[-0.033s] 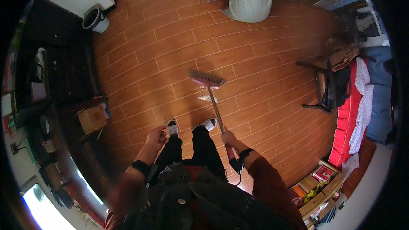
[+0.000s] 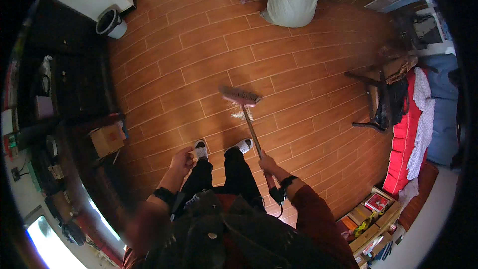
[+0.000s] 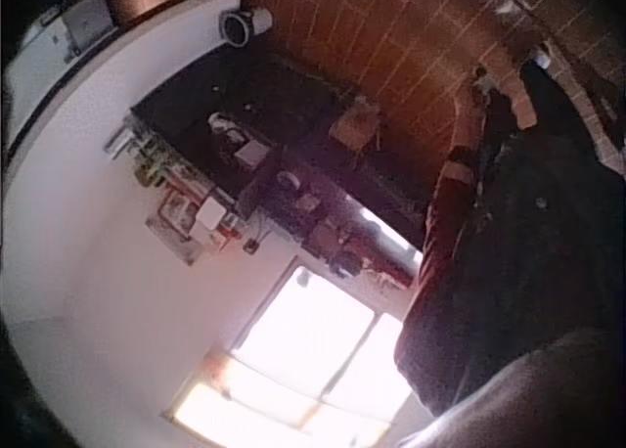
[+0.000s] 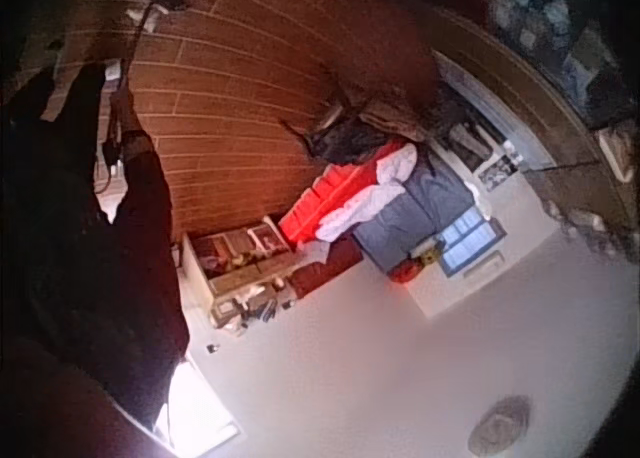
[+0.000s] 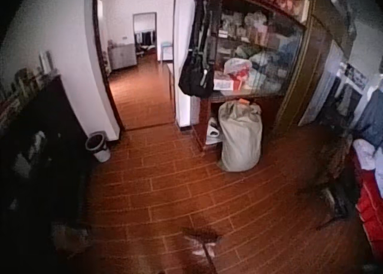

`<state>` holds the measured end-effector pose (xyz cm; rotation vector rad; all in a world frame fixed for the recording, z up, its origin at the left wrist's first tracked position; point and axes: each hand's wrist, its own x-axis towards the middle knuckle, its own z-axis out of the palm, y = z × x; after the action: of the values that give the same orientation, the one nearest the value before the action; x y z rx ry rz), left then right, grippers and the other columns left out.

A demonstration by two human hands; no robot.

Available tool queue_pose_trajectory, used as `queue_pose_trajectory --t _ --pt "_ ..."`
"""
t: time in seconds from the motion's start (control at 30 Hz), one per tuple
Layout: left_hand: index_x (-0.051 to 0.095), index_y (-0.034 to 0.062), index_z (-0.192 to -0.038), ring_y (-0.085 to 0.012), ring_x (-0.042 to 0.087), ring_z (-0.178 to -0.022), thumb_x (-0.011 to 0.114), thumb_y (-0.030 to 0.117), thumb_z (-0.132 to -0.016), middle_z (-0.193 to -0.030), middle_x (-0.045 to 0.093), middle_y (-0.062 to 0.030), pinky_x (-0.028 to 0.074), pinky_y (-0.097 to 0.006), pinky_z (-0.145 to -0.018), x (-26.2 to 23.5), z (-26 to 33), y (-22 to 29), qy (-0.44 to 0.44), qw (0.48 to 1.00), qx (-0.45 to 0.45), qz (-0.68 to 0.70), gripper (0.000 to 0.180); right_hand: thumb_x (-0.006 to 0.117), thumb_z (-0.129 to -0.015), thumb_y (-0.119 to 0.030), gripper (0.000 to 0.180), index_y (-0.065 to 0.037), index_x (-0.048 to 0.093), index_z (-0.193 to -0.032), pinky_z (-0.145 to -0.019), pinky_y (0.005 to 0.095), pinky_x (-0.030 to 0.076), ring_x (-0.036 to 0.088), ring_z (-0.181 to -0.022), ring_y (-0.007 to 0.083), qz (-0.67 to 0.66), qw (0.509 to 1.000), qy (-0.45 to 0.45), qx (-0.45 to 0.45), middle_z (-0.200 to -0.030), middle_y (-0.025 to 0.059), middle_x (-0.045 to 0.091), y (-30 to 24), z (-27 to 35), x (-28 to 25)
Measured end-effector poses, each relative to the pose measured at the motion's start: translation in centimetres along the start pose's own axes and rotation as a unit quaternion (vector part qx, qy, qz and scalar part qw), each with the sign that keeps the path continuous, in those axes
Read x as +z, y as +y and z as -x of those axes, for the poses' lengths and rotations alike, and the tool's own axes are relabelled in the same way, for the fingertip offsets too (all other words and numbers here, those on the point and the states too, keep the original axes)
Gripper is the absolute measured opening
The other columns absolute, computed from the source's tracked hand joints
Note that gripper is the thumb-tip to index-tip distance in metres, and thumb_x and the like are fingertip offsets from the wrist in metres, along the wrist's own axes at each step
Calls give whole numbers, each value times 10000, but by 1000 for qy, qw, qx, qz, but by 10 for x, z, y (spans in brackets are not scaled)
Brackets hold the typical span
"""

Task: The person sweeps a tiled floor with a broom, moving debris toward the doorway. They briefly pick up and place slippers, then continue sweeping across multiple rooms and an outdoor area before returning inside.

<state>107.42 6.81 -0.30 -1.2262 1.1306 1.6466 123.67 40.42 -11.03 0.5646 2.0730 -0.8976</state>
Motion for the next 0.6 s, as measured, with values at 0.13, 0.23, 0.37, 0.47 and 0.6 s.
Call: queue_pose_trajectory --t 0.13,0.23,0.37,0.47,0.6 --pt "569 83 -826 -115 324 -384 544 209 -823 -571 464 -23 405 -310 -496 -14 9 12 -26 999 0 35 129 486 -745 -174 607 -115 265 -1307 -662 440 477 590 -787 391 8 996 -72 58 -900 273 578 -10 54 -25" --pt "570 83 -806 -113 332 -393 541 203 -825 -580 466 -21 399 -289 -487 -25 16 21 -52 998 -5 46 125 490 -750 -188 597 -158 294 -1313 -669 442 474 596 -758 368 -76 985 -86 129 -882 250 588 -16 97 -44" --pt "565 80 -808 -109 337 -401 544 201 -824 -589 470 -19 389 -266 -476 -41 20 31 -82 995 19 58 125 506 -746 -184 575 -147 351 -1299 -630 424 477 594 -703 349 17 998 21 54 -792 220 594 -19 131 -30" --pt "559 77 -813 -109 330 -397 546 200 -822 -597 477 -24 375 -271 -461 -52 19 39 -73 994 19 73 124 507 -752 -211 550 -139 370 -1279 -651 434 464 578 -732 368 63 996 34 51 -812 226 588 -23 119 -16" --pt "553 77 -829 -109 330 -399 544 191 -821 -604 484 -36 360 -281 -466 -64 21 52 -60 996 20 59 115 518 -760 -195 483 -97 436 -1226 -603 428 472 580 -682 353 21 999 38 10 -755 217 581 -52 66 -14"
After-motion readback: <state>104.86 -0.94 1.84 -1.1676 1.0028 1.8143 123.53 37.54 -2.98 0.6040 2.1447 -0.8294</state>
